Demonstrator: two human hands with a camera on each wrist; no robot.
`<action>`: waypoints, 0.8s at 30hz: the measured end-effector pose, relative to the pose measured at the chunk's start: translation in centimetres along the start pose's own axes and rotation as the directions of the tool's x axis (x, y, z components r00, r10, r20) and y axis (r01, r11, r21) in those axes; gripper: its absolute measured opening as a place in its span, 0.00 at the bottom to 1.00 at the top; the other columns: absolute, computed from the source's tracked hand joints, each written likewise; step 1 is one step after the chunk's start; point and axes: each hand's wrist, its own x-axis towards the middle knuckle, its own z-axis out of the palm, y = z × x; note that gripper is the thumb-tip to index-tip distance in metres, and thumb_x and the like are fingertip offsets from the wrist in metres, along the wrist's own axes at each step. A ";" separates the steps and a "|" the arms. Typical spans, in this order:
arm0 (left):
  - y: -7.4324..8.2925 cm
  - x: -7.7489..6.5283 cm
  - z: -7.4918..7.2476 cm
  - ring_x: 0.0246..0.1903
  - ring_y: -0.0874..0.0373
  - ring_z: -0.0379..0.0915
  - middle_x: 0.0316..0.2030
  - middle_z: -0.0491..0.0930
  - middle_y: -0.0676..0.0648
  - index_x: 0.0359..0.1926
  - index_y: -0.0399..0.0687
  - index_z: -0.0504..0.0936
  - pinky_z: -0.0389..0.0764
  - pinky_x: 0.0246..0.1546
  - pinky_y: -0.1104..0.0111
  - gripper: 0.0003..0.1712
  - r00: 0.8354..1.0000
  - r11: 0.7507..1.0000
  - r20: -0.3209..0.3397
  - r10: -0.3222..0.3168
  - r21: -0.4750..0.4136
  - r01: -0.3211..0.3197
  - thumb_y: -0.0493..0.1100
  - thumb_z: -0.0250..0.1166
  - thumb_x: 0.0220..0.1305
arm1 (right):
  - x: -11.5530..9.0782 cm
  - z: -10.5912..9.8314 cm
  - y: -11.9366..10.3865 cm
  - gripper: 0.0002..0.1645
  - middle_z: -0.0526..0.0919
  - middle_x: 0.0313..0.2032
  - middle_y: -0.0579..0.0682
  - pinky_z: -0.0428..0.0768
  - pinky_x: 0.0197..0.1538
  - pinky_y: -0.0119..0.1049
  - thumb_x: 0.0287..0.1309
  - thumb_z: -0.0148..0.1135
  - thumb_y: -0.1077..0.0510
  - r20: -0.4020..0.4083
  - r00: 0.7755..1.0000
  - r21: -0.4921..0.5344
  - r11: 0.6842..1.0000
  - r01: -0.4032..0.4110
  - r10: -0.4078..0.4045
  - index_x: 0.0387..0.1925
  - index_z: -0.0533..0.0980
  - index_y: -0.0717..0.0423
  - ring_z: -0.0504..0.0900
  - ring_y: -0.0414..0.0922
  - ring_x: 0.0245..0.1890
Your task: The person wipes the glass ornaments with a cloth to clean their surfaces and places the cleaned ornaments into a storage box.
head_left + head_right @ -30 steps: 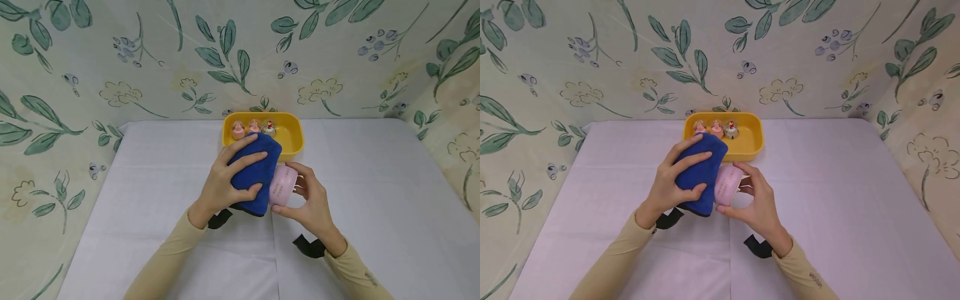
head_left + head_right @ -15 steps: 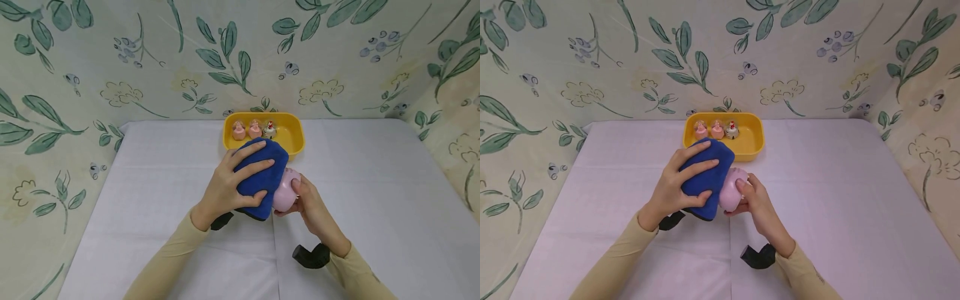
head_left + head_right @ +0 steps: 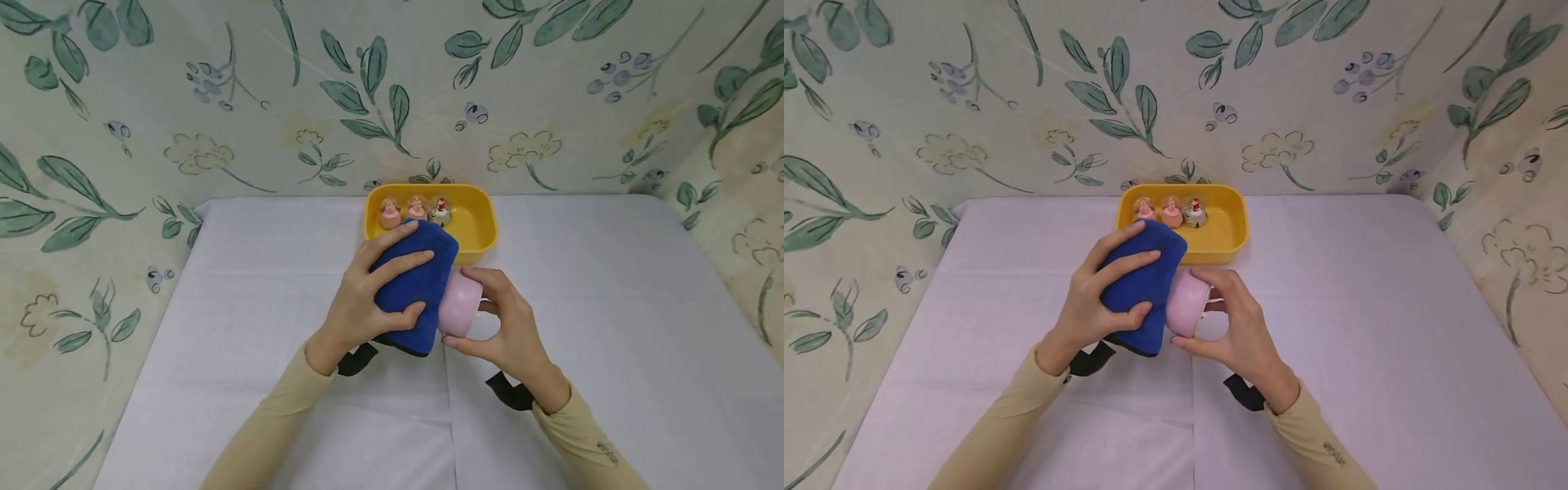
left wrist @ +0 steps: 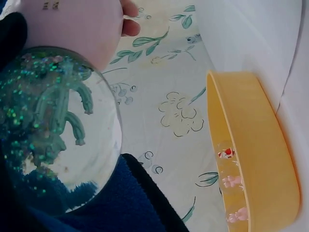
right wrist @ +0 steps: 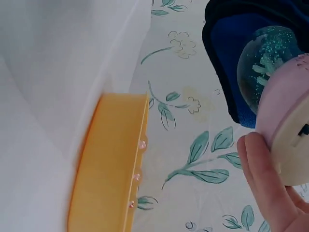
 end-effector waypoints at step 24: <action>0.2 -0.1 -0.2 0.64 0.45 0.58 0.67 0.62 0.44 0.56 0.47 0.77 0.71 0.58 0.55 0.30 1.000 1.000 -0.003 -0.004 -0.013 0.004 0.62 0.58 0.62 | -0.1 -0.5 -0.5 0.58 0.73 0.56 0.61 0.84 0.37 0.39 0.45 0.74 0.45 0.153 0.985 0.054 0.995 -0.089 0.080 0.71 0.50 0.51 0.80 0.49 0.46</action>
